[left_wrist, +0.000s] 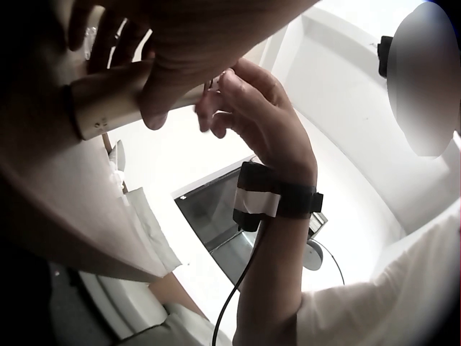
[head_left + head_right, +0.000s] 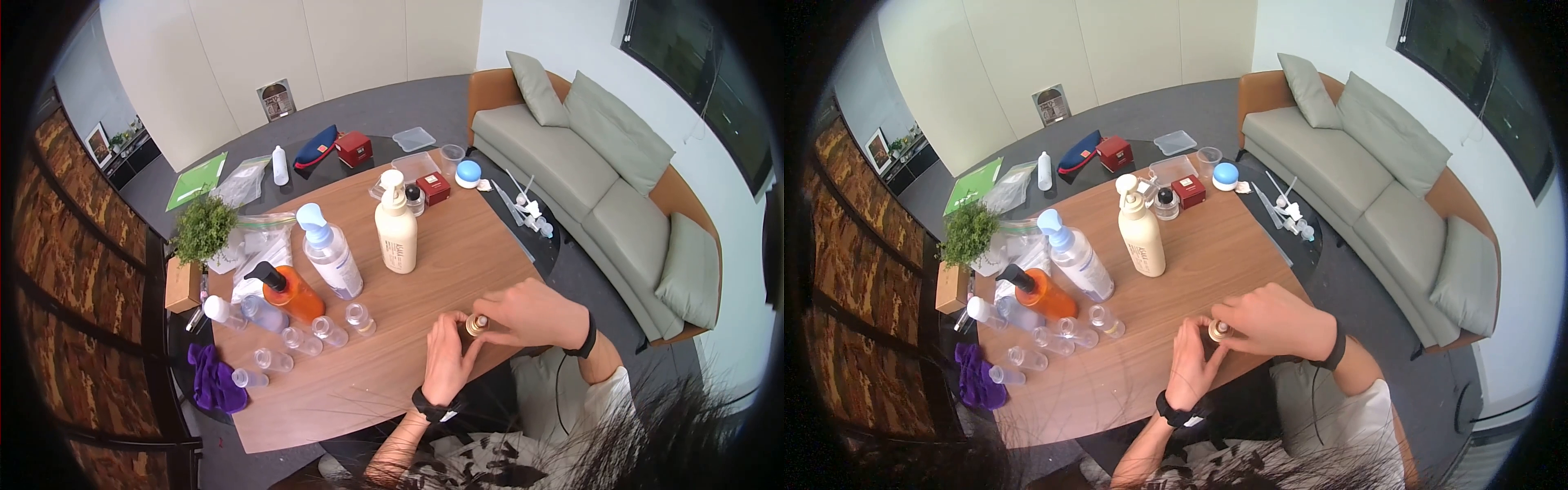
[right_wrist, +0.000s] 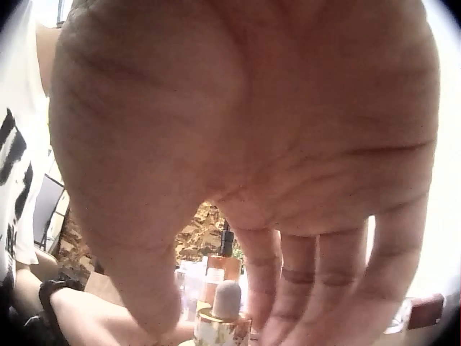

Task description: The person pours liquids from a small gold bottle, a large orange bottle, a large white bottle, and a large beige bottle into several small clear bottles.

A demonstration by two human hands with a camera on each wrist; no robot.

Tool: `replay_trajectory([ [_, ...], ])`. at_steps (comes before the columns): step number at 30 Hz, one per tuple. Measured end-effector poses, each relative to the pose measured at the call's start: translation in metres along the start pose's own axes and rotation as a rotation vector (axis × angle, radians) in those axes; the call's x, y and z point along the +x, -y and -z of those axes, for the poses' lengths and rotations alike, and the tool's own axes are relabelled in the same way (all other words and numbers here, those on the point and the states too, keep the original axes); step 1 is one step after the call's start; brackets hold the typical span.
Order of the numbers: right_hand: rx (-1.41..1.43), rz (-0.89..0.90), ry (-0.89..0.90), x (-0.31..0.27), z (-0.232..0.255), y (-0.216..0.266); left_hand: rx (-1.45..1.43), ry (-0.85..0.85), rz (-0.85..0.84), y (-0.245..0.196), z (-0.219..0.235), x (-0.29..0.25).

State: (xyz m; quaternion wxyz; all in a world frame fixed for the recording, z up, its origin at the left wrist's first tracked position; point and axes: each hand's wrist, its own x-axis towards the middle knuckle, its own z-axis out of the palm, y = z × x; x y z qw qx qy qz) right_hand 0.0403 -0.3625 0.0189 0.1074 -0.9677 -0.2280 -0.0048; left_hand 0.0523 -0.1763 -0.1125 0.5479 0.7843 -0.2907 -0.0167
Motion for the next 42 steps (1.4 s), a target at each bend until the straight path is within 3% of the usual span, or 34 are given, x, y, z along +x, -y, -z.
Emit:
replay_trajectory([
  [4, -0.145, -0.063, 0.119, 0.003, -0.006, 0.001, 0.02, 0.005, -0.021, 0.005, -0.003, -0.003],
  [7, 0.063, 0.07, -0.166, 0.001, 0.002, 0.002, 0.021, -0.007, -0.02, 0.004, 0.0, -0.002],
  [13, -0.169, -0.097, 0.16, 0.005, 0.002, 0.008, 0.013, -0.013, -0.022, 0.005, -0.005, -0.002],
  [16, 0.11, 0.114, -0.198, -0.001, -0.004, 0.006, 0.012, -0.028, -0.032, 0.002, -0.002, -0.002],
  [19, -0.117, -0.06, -0.027, -0.001, -0.006, 0.007, 0.021, -0.028, -0.061, 0.007, -0.005, -0.002],
  [22, -0.068, -0.163, 0.049, 0.0, 0.017, 0.014, 0.029, -0.021, -0.055, 0.008, -0.005, 0.0],
  [24, 0.045, 0.009, -0.17, 0.0, 0.009, 0.007, 0.002, -0.025, -0.021, 0.005, -0.005, -0.002],
  [26, 0.093, 0.049, -0.175, -0.005, -0.004, 0.0, 0.008, -0.027, -0.009, 0.005, -0.005, -0.002],
  [28, 0.065, -0.025, 0.037, -0.007, -0.008, -0.002, 0.019, -0.007, -0.02, 0.005, -0.005, -0.001],
  [31, -0.074, -0.198, 0.161, -0.004, 0.011, 0.008, 0.046, 0.014, -0.054, 0.007, -0.003, -0.002],
  [37, 0.146, 0.01, 0.016, -0.009, -0.012, -0.005, 0.034, 0.001, -0.081, 0.007, -0.006, -0.002],
  [42, 0.192, -0.023, -0.024, -0.012, -0.022, -0.007, -0.101, -0.032, -0.129, 0.005, -0.005, -0.001],
])
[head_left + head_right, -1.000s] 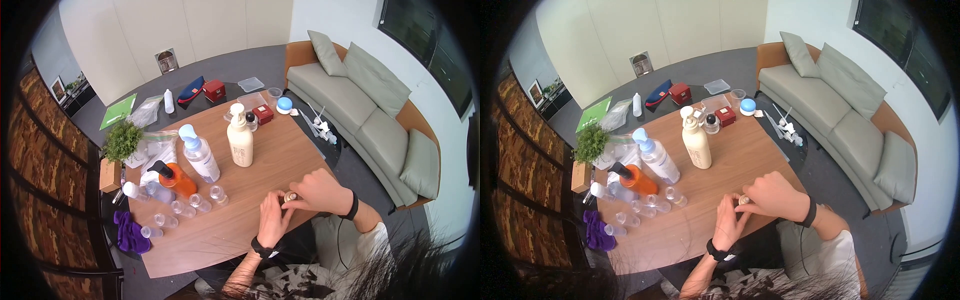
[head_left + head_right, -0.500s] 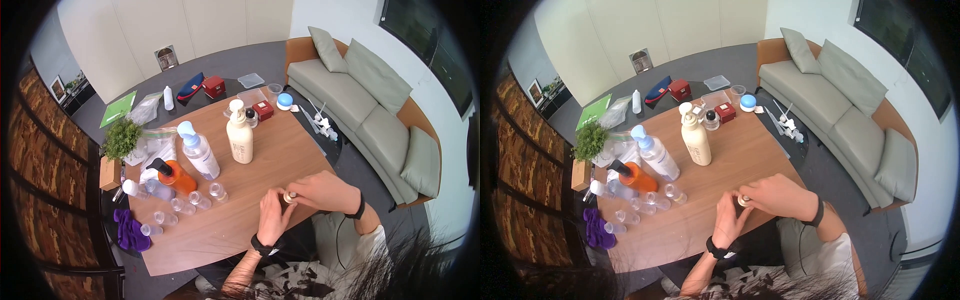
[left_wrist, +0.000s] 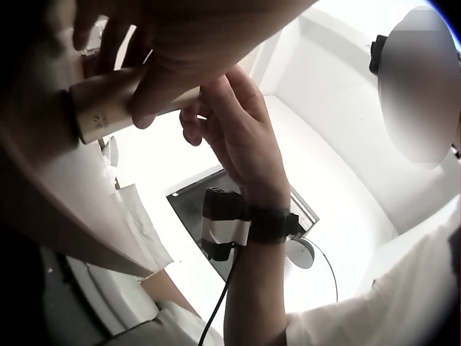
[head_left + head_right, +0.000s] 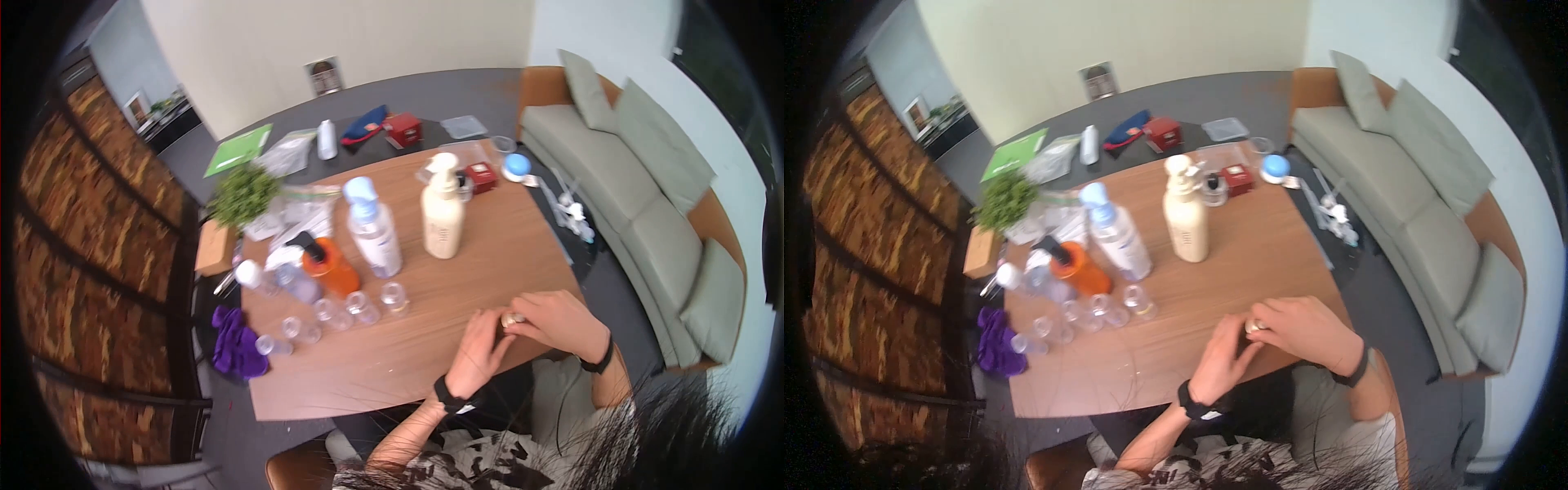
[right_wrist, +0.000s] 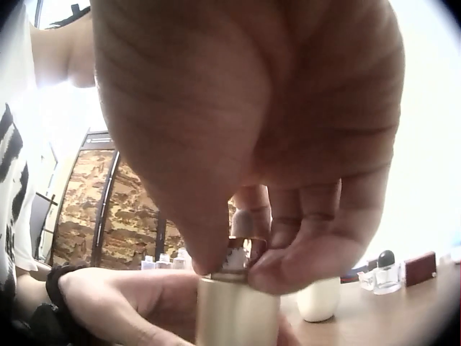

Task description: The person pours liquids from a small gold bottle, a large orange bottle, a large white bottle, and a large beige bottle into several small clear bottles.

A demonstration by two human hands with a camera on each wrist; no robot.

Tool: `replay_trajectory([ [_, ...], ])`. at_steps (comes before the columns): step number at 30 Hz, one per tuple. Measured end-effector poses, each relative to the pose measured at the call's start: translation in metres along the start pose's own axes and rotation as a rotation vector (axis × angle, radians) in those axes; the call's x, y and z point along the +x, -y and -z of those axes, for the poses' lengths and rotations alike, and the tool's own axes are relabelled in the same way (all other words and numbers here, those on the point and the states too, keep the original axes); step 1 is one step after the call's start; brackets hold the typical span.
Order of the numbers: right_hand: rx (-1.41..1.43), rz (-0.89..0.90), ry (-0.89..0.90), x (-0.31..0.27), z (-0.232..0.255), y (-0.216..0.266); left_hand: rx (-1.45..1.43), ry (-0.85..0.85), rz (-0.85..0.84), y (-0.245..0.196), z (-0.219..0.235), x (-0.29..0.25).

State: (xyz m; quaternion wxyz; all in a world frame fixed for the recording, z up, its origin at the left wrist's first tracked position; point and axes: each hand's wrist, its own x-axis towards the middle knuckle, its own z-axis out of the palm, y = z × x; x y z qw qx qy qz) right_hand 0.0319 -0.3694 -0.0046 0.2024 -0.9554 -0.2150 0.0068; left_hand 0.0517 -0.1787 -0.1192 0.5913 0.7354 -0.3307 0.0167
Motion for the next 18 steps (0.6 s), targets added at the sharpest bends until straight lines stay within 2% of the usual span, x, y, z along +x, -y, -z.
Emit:
replay_trajectory([
  [1, -0.002, -0.003, -0.009, 0.0, 0.001, 0.003, 0.014, 0.055, 0.025, 0.002, 0.003, -0.002],
  [7, -0.008, -0.083, -0.063, -0.003, -0.006, 0.015, 0.003, 0.058, -0.004, 0.013, -0.003, -0.007],
  [9, 0.092, -0.118, -0.073, -0.009, -0.004, 0.018, -0.016, 0.069, 0.052, 0.009, 0.0, -0.014],
  [11, 0.209, -0.139, -0.128, -0.015, 0.0, 0.023, -0.085, 0.061, 0.131, -0.013, 0.013, -0.022],
  [12, 0.215, -0.106, -0.093, -0.019, 0.019, 0.032, -0.139, 0.1, 0.197, -0.025, 0.026, -0.026],
  [15, 0.435, -0.232, -0.257, -0.044, 0.008, 0.029, -0.127, 0.022, 0.258, -0.065, 0.079, -0.055],
  [17, 0.399, -0.231, -0.234, -0.049, -0.004, 0.026, -0.004, -0.093, 0.237, -0.09, 0.127, -0.077],
  [18, 0.38, -0.23, -0.226, -0.051, -0.01, 0.024, 0.148, -0.132, 0.278, -0.106, 0.156, -0.086],
])
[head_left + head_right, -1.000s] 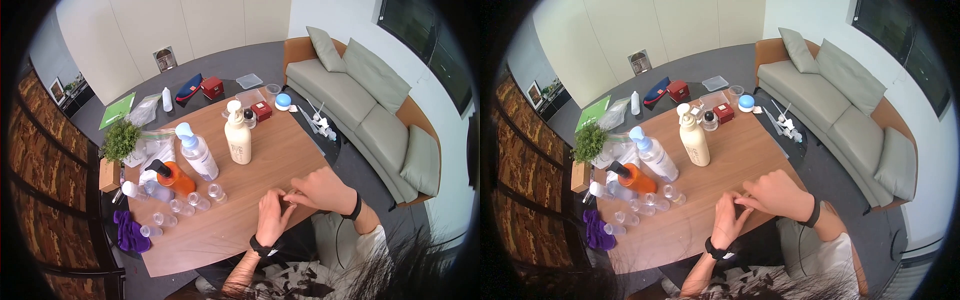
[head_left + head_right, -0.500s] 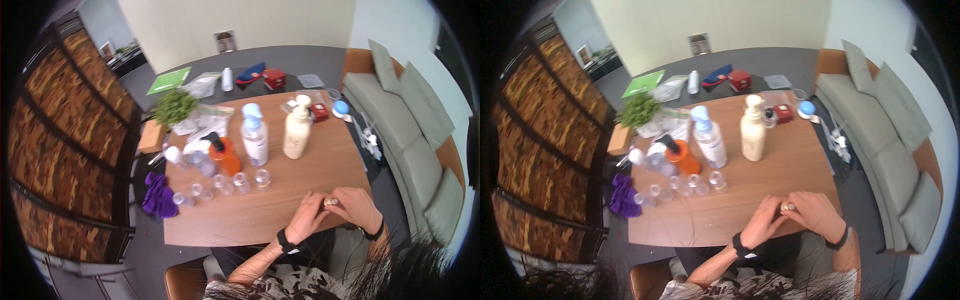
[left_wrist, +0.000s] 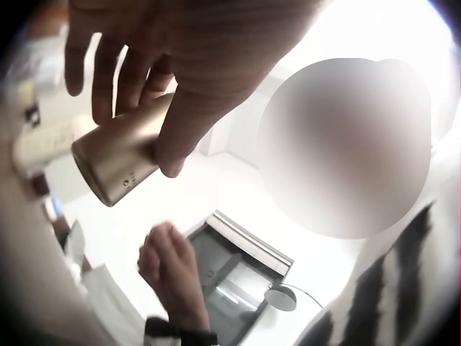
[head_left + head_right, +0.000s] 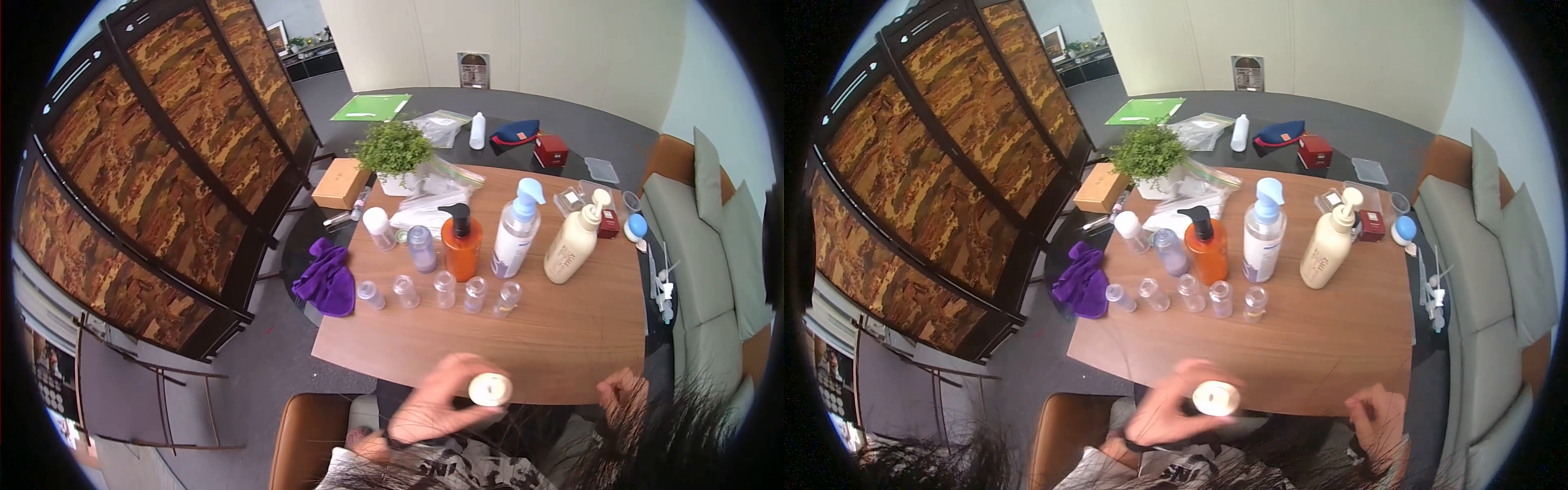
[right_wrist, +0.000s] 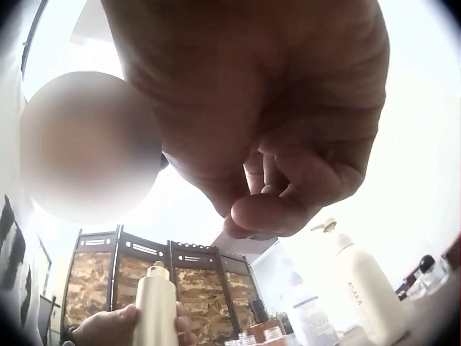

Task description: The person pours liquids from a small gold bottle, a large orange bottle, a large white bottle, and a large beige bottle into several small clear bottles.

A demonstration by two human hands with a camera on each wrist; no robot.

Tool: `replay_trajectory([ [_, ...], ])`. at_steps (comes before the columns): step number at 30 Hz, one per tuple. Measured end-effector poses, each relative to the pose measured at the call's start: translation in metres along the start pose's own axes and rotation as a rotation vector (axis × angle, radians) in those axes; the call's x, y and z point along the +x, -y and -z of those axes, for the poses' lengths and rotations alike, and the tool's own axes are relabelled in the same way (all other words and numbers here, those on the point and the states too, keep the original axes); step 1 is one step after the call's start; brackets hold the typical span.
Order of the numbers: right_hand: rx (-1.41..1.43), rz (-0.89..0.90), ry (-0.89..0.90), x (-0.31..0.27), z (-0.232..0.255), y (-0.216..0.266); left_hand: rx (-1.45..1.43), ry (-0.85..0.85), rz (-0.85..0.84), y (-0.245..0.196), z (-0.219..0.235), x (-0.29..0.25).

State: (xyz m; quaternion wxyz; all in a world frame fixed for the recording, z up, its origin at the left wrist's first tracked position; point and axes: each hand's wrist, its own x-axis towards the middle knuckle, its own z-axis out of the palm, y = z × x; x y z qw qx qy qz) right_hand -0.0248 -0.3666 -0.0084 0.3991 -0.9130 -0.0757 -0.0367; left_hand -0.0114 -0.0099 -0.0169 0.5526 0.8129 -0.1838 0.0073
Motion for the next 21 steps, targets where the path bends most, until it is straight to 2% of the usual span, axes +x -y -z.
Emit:
replay_trajectory([
  [1, 0.024, 0.019, 0.031, -0.001, -0.006, -0.006, 0.146, -0.057, 0.037, -0.006, 0.032, -0.007],
  [3, 0.071, 0.06, 0.095, 0.001, -0.018, -0.016, 0.14, -0.353, -0.034, -0.004, 0.086, -0.018],
  [5, 0.137, 0.195, 0.059, -0.002, -0.036, -0.038, 0.298, -0.55, -0.101, -0.019, 0.138, 0.002],
  [6, 0.256, 0.224, 0.096, -0.012, -0.052, -0.086, 0.302, -0.571, -0.076, -0.023, 0.159, 0.013],
  [7, 0.374, 0.182, 0.088, -0.015, -0.059, -0.098, 0.303, -0.59, -0.055, -0.023, 0.177, 0.024],
  [8, 0.493, 0.142, 0.075, -0.018, -0.066, -0.109, 0.366, -0.548, -0.054, -0.017, 0.194, 0.037],
  [9, 0.608, 0.031, 0.019, -0.021, -0.072, -0.099, 0.425, -0.504, -0.055, -0.009, 0.208, 0.051],
  [11, 0.673, -0.091, -0.069, -0.023, -0.077, -0.07, 0.461, -0.391, -0.044, -0.001, 0.219, 0.075],
  [13, 0.575, -0.119, -0.127, -0.023, -0.071, -0.047, 0.493, -0.234, 0.035, 0.02, 0.225, 0.095],
  [14, 0.501, -0.109, -0.098, -0.026, -0.068, -0.047, 0.516, -0.163, 0.015, 0.031, 0.226, 0.103],
  [17, 0.335, -0.099, 0.025, -0.03, -0.054, -0.042, 0.604, -0.04, 0.119, 0.05, 0.221, 0.123],
  [19, 0.297, -0.116, 0.142, -0.031, -0.04, -0.032, 0.657, -0.026, 0.152, 0.06, 0.219, 0.132],
  [21, 0.18, -0.039, 0.172, -0.034, -0.032, -0.035, 0.695, -0.013, 0.147, 0.076, 0.222, 0.135],
])
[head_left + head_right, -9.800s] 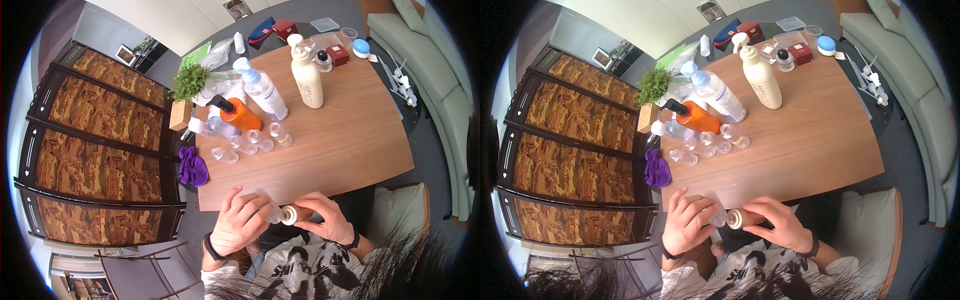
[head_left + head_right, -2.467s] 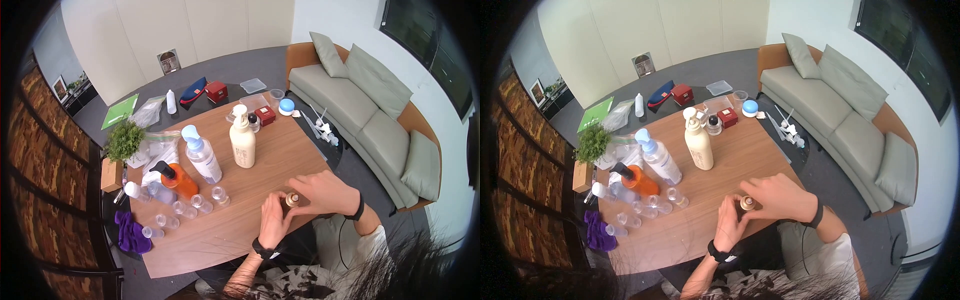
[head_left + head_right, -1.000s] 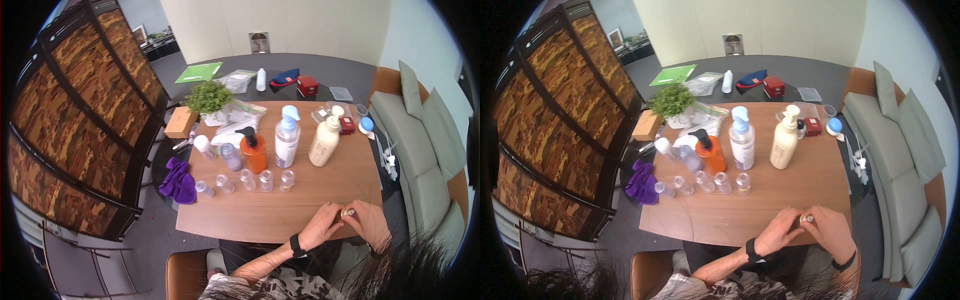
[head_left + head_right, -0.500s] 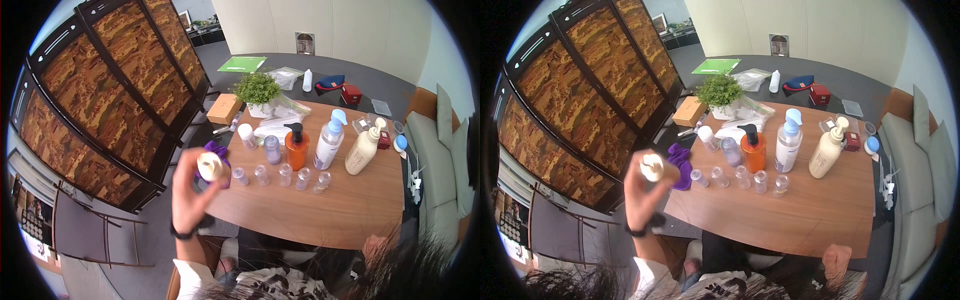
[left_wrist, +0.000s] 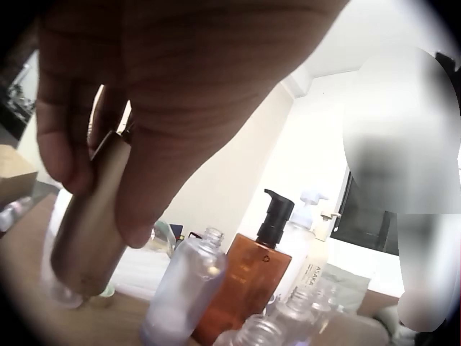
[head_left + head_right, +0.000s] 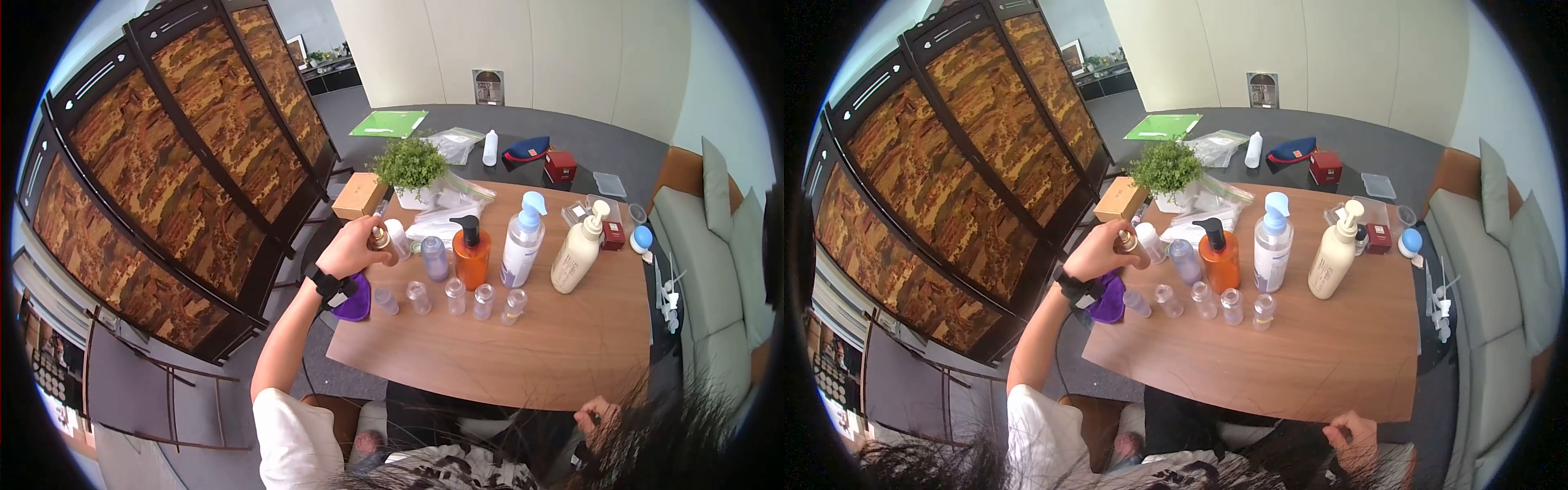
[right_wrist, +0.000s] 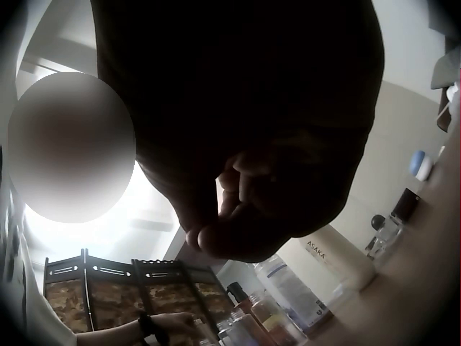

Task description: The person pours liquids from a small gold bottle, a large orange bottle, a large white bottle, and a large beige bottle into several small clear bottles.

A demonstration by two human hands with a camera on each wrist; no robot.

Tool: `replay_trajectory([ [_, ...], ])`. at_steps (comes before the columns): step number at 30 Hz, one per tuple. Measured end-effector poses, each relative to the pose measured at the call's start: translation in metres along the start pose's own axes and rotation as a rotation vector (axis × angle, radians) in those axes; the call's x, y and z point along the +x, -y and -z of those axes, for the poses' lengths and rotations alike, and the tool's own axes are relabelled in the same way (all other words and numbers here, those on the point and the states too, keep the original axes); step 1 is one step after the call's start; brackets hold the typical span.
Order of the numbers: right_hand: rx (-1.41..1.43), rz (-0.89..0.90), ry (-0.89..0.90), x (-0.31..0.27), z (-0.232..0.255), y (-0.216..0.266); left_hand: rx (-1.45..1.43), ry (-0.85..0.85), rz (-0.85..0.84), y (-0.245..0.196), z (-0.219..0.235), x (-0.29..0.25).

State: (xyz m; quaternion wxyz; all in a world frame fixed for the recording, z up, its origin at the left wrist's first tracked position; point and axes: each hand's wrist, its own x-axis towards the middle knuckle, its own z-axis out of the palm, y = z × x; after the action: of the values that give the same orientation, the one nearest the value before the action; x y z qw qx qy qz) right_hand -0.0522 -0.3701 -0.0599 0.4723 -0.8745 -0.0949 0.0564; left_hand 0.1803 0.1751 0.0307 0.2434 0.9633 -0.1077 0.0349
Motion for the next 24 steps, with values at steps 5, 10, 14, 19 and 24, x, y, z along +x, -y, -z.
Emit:
replay_trajectory([
  [5, 0.089, 0.014, -0.146, 0.001, -0.016, -0.015, -0.003, 0.004, -0.045, 0.027, -0.018, 0.001],
  [10, 0.236, -0.051, -0.117, 0.007, -0.023, -0.014, 0.028, 0.099, -0.022, 0.032, -0.029, 0.005],
  [14, 0.205, -0.052, -0.051, 0.002, -0.018, -0.018, 0.04, 0.137, -0.049, 0.041, -0.04, 0.008],
  [19, 0.156, 0.045, -0.063, 0.0, -0.02, -0.029, 0.082, 0.102, -0.106, 0.045, -0.048, 0.006],
  [24, 0.13, -0.036, -0.129, -0.005, -0.025, -0.048, -0.038, 0.136, -0.039, 0.036, -0.04, 0.0],
])
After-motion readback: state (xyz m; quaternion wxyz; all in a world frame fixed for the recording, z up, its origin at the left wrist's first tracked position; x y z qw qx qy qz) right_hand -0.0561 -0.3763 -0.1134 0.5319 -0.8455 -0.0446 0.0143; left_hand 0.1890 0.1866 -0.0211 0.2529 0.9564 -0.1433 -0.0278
